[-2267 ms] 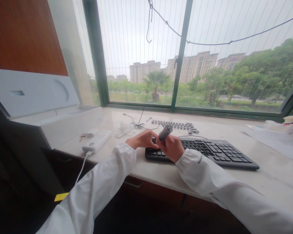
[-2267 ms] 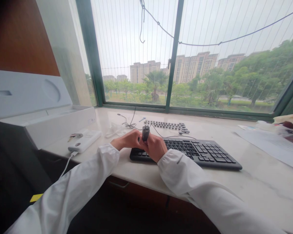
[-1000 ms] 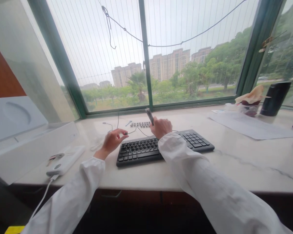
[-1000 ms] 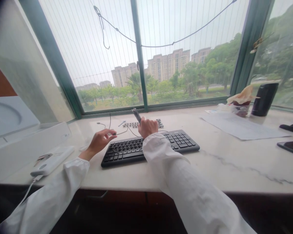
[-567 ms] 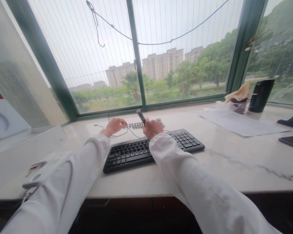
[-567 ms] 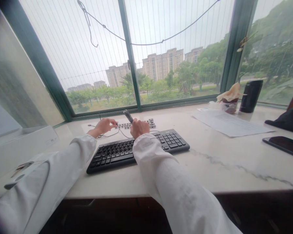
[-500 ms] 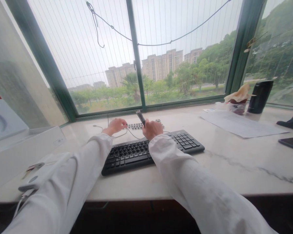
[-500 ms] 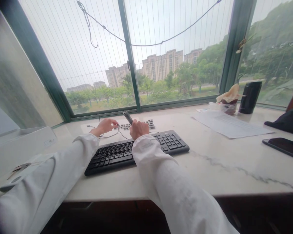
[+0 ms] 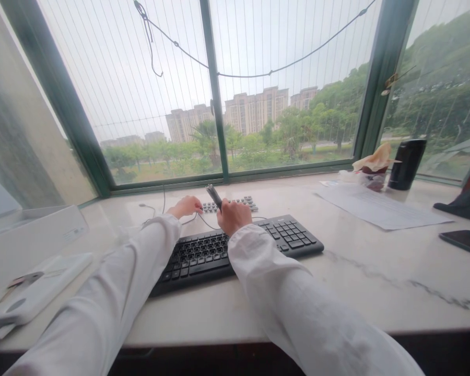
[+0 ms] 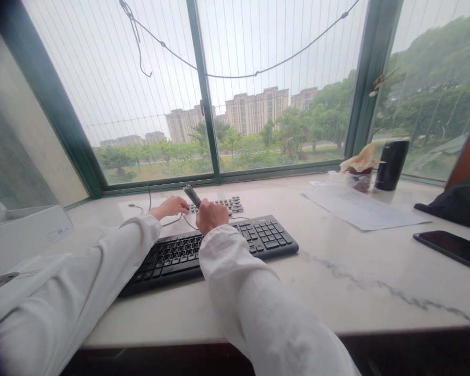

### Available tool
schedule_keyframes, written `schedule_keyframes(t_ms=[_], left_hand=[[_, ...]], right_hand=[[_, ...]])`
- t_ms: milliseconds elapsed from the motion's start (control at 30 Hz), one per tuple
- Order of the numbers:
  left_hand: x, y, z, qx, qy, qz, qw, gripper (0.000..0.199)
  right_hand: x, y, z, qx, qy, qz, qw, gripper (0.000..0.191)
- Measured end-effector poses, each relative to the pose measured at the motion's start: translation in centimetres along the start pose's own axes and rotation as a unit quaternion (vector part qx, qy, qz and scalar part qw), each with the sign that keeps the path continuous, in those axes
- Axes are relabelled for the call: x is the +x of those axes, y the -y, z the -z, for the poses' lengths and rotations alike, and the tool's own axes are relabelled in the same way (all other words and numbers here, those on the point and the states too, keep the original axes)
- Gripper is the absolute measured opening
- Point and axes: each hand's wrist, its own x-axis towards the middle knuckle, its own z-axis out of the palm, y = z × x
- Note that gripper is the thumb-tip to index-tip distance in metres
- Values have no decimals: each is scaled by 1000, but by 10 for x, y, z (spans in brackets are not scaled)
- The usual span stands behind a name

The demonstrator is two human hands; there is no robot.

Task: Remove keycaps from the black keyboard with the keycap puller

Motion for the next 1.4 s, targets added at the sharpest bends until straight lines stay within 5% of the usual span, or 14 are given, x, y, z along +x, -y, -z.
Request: schedule_keyframes(t_ms=[733,1067,1233,1400], left_hand=[[6,-7,-1,2,-29,-71,997,15],[-1,-9,6,-8,-53,-55,997,24],[-23,-17,26,-4,-97,-32,995,28],[-72,-39,53,-15,-136,-43,990,32]], right_hand=[[0,0,-1,7,-4,0,1000,21],[-1,1,0,5,10,-3,1000,22],[0,1,1,4,1,-13,1000,21],[-1,3,2,0,-4,-4,1000,22]])
